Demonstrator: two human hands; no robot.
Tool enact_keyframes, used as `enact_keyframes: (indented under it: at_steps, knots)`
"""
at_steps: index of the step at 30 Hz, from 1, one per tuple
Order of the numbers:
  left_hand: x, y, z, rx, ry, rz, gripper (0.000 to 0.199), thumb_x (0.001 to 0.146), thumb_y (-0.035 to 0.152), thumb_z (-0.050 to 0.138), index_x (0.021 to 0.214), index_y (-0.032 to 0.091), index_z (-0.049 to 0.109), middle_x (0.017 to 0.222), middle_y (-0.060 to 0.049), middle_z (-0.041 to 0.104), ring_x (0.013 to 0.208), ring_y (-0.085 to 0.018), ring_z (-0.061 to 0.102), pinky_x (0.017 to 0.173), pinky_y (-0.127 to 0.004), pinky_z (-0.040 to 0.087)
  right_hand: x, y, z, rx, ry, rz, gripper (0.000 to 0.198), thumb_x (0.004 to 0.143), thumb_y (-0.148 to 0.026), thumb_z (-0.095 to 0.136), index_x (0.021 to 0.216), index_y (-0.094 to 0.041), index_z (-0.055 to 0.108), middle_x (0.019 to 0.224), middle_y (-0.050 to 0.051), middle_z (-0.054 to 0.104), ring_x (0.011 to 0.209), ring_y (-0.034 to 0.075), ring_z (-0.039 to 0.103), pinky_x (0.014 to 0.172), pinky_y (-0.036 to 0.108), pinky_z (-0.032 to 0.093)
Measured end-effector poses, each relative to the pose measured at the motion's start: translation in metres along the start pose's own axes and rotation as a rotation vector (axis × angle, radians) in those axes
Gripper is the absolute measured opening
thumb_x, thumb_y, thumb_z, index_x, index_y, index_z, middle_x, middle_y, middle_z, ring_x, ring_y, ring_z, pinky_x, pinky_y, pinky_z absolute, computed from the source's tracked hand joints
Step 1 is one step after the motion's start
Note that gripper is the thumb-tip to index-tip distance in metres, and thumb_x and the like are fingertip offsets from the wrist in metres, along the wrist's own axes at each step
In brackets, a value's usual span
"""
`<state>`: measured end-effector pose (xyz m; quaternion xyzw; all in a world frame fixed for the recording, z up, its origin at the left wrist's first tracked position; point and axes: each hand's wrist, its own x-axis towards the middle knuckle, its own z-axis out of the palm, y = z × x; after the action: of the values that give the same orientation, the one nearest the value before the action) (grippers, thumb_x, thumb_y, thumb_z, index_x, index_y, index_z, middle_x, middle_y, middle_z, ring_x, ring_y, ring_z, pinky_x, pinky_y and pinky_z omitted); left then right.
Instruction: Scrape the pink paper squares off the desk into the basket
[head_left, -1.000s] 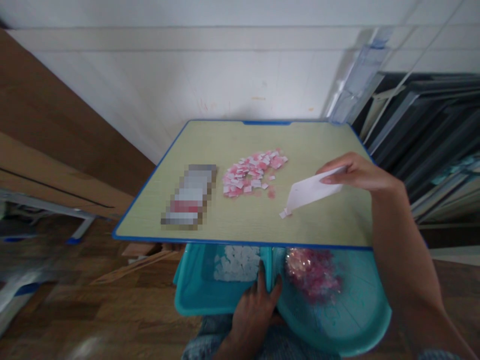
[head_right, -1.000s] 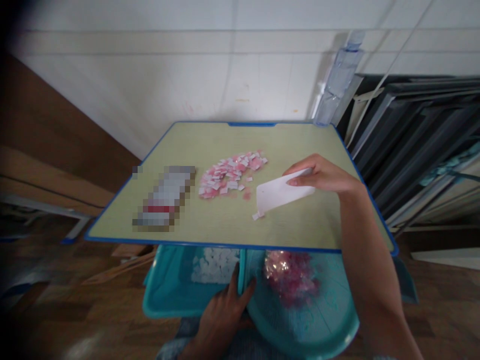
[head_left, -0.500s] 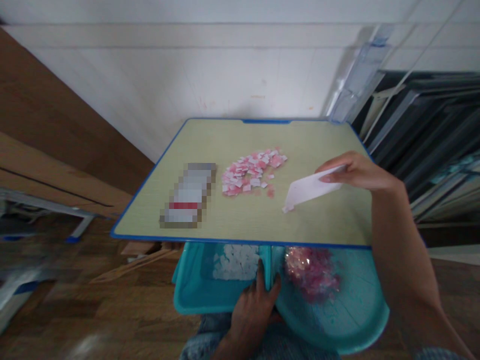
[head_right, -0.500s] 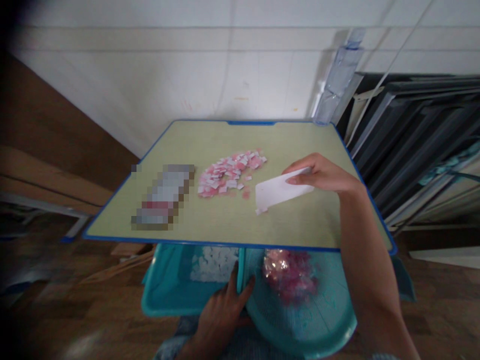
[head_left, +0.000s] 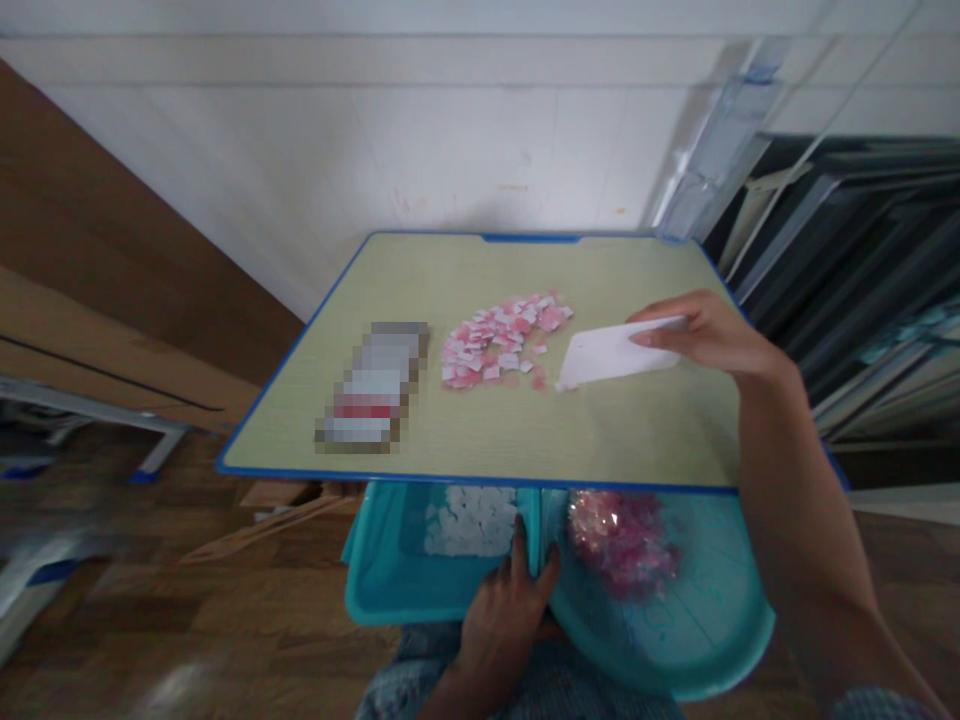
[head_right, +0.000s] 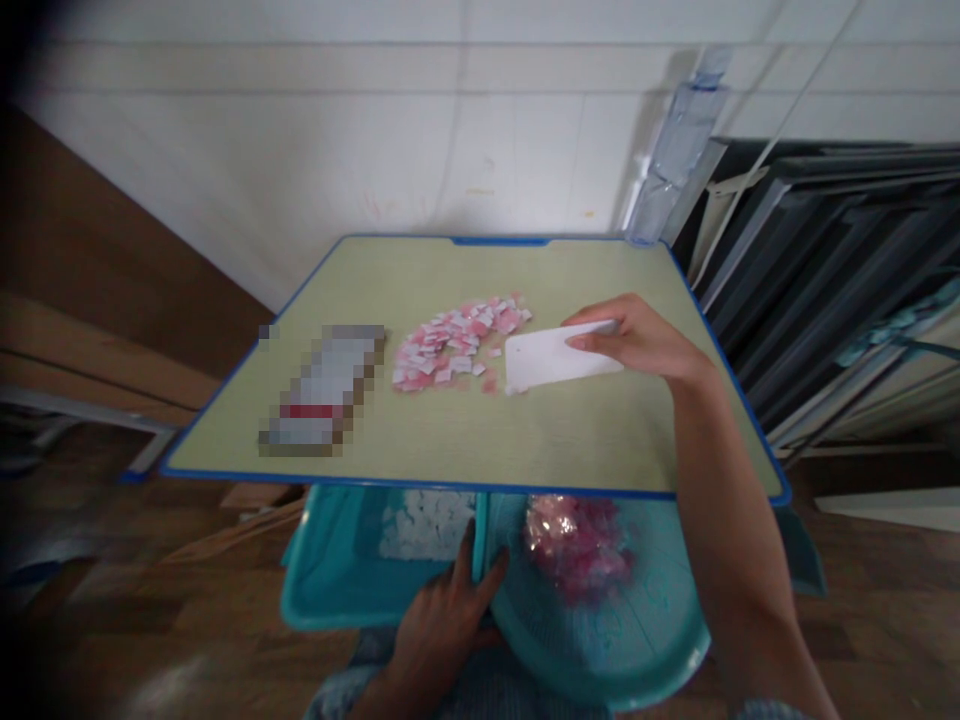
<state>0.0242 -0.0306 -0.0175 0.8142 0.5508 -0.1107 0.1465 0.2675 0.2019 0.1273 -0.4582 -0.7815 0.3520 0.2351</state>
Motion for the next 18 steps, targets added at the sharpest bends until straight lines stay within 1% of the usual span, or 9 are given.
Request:
enact_keyframes:
  at_steps: [5,10,14,16,18]
  knots:
    - [0.0004,0.0003,-0.0005,0.001,0.002,0.004,0.083,0.058,0.049,0.072,0.13,0.031,0.036,0.135,-0.028,0.031,0.075,-0.025,0.064,0.062,-0.035,0.052,-0.0003,0.0016,-0.0007,0.009,-0.026,0.0,0.03,0.067,-0.043,0.064,0.082,-0.017,0.07,0.075,0.003,0.067,0.063,0.013,0.056,0.054,0.023,0.04]
    - [0.0,0.0002,0.0014,0.005,0.013,0.004,0.083,0.058,0.048,0.072,0.131,0.031,0.036,0.135,-0.027,0.031,0.078,-0.026,0.064,0.063,-0.035,0.052,-0.0006,-0.0003,-0.0021,-0.027,0.039,0.006,0.034,0.068,-0.044,0.062,0.086,-0.016,0.069,0.08,0.004,0.068,0.068,0.016,0.058,0.057,0.024,0.041]
    - [-0.0002,-0.0005,0.0029,0.005,0.018,0.013,0.082,0.059,0.049,0.071,0.131,0.032,0.035,0.135,-0.028,0.031,0.078,-0.026,0.064,0.063,-0.035,0.053,-0.0048,-0.0013,-0.0057,-0.027,-0.031,-0.005,0.033,0.068,-0.044,0.062,0.083,-0.016,0.07,0.076,0.004,0.068,0.066,0.015,0.057,0.057,0.024,0.041]
    - [0.0,-0.0007,0.0029,0.005,0.019,0.013,0.084,0.058,0.049,0.072,0.131,0.031,0.035,0.135,-0.028,0.031,0.077,-0.027,0.064,0.062,-0.035,0.053,-0.007,-0.002,-0.0069,-0.015,-0.033,-0.008,0.031,0.068,-0.043,0.063,0.082,-0.017,0.07,0.075,0.004,0.067,0.065,0.014,0.057,0.057,0.024,0.041]
    - [0.0003,-0.0006,0.0023,0.002,0.019,0.013,0.085,0.057,0.05,0.072,0.131,0.031,0.036,0.134,-0.029,0.031,0.076,-0.027,0.064,0.062,-0.035,0.053,-0.0079,-0.0034,-0.0067,-0.005,-0.003,-0.022,0.03,0.068,-0.042,0.064,0.082,-0.016,0.07,0.074,0.004,0.067,0.065,0.014,0.056,0.057,0.024,0.041]
